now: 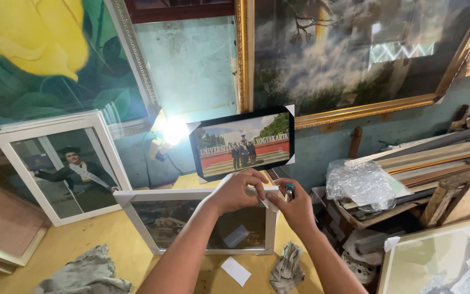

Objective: Cleaning the glass and preparing a picture frame for final assembly in a workshop.

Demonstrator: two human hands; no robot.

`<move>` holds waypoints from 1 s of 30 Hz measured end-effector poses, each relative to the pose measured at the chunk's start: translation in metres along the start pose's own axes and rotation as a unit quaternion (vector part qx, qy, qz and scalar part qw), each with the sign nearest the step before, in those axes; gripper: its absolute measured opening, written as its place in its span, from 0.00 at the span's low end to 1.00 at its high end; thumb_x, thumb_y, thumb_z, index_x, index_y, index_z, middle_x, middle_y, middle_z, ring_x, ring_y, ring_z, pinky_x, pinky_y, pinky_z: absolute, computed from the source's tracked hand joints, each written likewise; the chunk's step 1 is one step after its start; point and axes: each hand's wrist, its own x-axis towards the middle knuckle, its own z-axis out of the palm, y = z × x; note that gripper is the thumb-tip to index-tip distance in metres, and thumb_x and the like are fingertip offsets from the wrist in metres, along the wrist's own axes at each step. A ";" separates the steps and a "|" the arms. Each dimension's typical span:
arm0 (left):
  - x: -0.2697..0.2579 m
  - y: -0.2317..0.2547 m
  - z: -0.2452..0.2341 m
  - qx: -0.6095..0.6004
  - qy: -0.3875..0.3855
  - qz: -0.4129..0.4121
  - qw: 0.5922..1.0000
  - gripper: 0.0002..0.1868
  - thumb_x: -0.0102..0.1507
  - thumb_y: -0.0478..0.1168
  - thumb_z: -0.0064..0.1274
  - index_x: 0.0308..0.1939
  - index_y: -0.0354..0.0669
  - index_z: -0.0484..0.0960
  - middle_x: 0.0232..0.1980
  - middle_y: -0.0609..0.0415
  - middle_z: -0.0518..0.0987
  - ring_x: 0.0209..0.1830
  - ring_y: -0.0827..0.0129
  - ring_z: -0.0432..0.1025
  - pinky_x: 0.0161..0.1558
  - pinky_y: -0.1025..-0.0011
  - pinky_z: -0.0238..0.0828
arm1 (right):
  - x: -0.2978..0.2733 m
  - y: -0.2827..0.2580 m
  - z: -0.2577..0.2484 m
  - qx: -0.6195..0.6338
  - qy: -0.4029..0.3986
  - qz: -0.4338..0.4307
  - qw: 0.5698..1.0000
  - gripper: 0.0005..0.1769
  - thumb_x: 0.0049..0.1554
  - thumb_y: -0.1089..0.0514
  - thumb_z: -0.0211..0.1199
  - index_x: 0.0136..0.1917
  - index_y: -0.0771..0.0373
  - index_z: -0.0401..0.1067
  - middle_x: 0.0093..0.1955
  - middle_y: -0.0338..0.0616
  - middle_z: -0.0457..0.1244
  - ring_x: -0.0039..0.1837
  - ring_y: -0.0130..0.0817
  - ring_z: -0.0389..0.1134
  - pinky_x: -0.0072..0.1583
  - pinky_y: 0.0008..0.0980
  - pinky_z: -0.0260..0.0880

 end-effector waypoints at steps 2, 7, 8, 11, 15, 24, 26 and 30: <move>0.000 0.001 0.000 0.006 0.013 0.005 1.000 0.04 0.44 0.35 0.52 0.22 0.50 0.79 0.45 0.55 0.76 0.47 0.52 0.69 0.48 0.58 0.65 | 0.014 0.005 -0.002 0.013 -0.022 -0.004 1.000 0.20 0.36 0.52 0.74 0.44 0.49 0.73 0.36 0.38 0.64 0.35 0.25 0.58 0.40 0.29 0.62; 0.000 0.005 0.001 -0.014 0.023 -0.033 0.999 0.21 0.45 0.34 0.53 0.42 0.50 0.73 0.46 0.52 0.74 0.48 0.57 0.69 0.50 0.59 0.64 | -0.003 -0.020 -0.002 0.309 0.086 0.063 0.945 0.10 0.57 0.57 0.48 0.38 0.63 0.66 0.23 0.31 0.46 0.24 0.18 0.45 0.31 0.21 0.53; 0.004 -0.001 0.004 -0.016 0.024 -0.036 0.999 0.21 0.45 0.34 0.53 0.42 0.50 0.73 0.46 0.52 0.74 0.48 0.57 0.69 0.50 0.59 0.64 | -0.009 -0.013 -0.005 0.308 0.084 0.066 0.946 0.10 0.57 0.57 0.48 0.38 0.63 0.66 0.23 0.31 0.46 0.24 0.18 0.45 0.31 0.21 0.53; 0.015 -0.009 0.009 0.042 0.019 -0.045 0.998 0.15 0.46 0.40 0.56 0.37 0.51 0.74 0.42 0.57 0.77 0.43 0.61 0.72 0.47 0.61 0.67 | -0.015 0.016 -0.009 0.277 0.007 0.019 0.961 0.20 0.41 0.68 0.48 0.48 0.67 0.67 0.42 0.47 0.60 0.35 0.25 0.52 0.35 0.24 0.59; 0.016 0.005 0.010 0.135 0.032 -0.145 0.980 0.18 0.43 0.60 0.53 0.19 0.52 0.72 0.25 0.60 0.75 0.35 0.60 0.72 0.38 0.68 0.66 | 0.010 0.053 -0.010 0.059 -0.129 -0.056 0.988 0.31 0.32 0.62 0.65 0.53 0.57 0.70 0.43 0.45 0.65 0.41 0.31 0.63 0.42 0.34 0.66; 0.026 0.003 0.008 0.101 -0.013 -0.206 0.973 0.37 0.47 0.77 0.27 0.31 0.53 0.75 0.39 0.51 0.75 0.48 0.54 0.67 0.49 0.64 0.61 | 0.008 0.025 -0.004 0.301 0.119 0.035 0.945 0.09 0.55 0.53 0.55 0.40 0.61 0.65 0.29 0.37 0.55 0.24 0.21 0.47 0.30 0.24 0.53; 0.024 0.002 0.003 0.086 -0.032 -0.209 0.974 0.43 0.45 0.79 0.25 0.44 0.59 0.78 0.51 0.52 0.74 0.57 0.56 0.63 0.56 0.64 0.59 | -0.026 0.012 0.007 0.290 0.213 0.085 0.929 0.10 0.56 0.53 0.56 0.39 0.60 0.63 0.27 0.32 0.51 0.25 0.20 0.48 0.30 0.23 0.51; 0.026 -0.019 0.006 0.137 -0.066 -0.048 0.987 0.29 0.38 0.64 0.53 0.38 0.55 0.76 0.38 0.64 0.78 0.35 0.74 0.70 0.36 0.75 0.60 | -0.080 0.025 0.038 -0.090 0.002 0.262 0.961 0.09 0.49 0.51 0.54 0.37 0.56 0.71 0.30 0.38 0.59 0.34 0.31 0.56 0.36 0.29 0.52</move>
